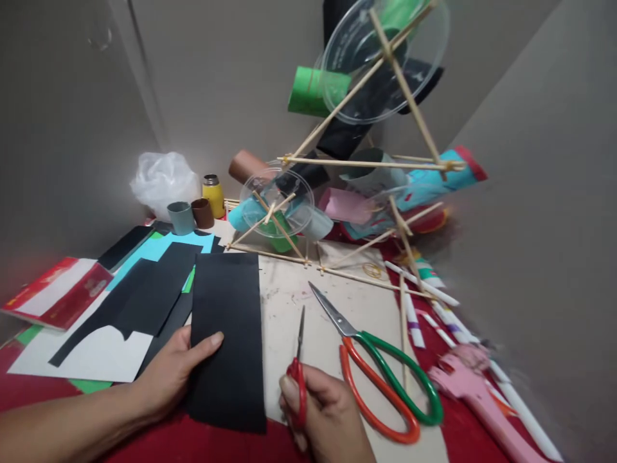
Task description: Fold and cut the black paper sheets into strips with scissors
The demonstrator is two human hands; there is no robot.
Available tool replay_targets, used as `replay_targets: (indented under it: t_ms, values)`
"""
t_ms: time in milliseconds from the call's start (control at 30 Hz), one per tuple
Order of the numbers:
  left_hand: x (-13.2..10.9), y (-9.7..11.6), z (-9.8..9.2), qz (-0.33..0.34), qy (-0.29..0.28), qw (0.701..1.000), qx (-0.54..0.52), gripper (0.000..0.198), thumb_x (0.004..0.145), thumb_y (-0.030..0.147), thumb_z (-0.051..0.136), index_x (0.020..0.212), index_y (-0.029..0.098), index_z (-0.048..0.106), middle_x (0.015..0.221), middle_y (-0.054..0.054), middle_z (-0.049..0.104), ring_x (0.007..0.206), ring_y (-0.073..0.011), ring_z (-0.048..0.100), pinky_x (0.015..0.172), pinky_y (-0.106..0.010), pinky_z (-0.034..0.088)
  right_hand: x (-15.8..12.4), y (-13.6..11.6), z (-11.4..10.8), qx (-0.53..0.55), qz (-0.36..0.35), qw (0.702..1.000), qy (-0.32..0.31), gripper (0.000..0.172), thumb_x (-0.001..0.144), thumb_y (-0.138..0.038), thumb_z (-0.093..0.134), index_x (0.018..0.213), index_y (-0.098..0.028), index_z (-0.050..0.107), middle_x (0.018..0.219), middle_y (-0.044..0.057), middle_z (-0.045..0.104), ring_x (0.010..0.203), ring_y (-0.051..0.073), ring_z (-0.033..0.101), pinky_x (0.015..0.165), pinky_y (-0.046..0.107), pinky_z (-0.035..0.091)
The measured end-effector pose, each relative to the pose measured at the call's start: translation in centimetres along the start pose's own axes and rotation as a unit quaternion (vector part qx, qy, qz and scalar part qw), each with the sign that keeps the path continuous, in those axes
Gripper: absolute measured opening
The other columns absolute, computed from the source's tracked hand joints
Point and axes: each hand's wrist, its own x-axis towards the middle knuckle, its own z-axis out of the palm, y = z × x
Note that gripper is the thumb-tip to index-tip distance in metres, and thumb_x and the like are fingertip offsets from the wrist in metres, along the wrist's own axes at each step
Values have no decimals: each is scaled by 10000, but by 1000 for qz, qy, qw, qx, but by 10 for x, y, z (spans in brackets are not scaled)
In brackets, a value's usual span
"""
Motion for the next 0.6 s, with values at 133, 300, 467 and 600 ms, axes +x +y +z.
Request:
replay_targets:
  t_ms: [133,300,467,600]
  values:
    - [-1,-1,2,12,-4,1000,8,429,804,351,684,1160,119,626,969,-126,722,808,-231,680,767,-342,527,-3,0,2,2,-7,1000,-1,464,732,-576,673,569,-173,507,366,-68,383,336,54,297,381,200,213]
    - [-4,0,4,19,-7,999,28,418,812,349,675,1155,113,631,930,-118,726,789,-228,678,756,-347,528,-11,0,5,22,-6,1000,-3,482,713,-588,683,555,-175,489,357,-67,390,324,48,297,356,185,210]
    - [-2,-3,0,14,-17,999,35,379,823,362,660,1107,112,661,878,-112,728,782,-230,676,732,-344,528,-14,-2,7,62,21,998,9,475,717,-575,691,556,-170,502,332,-73,385,306,40,286,352,177,196]
    - [-1,-6,-2,5,-29,999,37,360,823,383,655,1053,108,684,916,-119,725,794,-230,677,756,-354,528,-16,-3,6,112,55,992,24,491,697,-609,690,571,-166,522,342,-80,372,306,26,246,352,175,142]
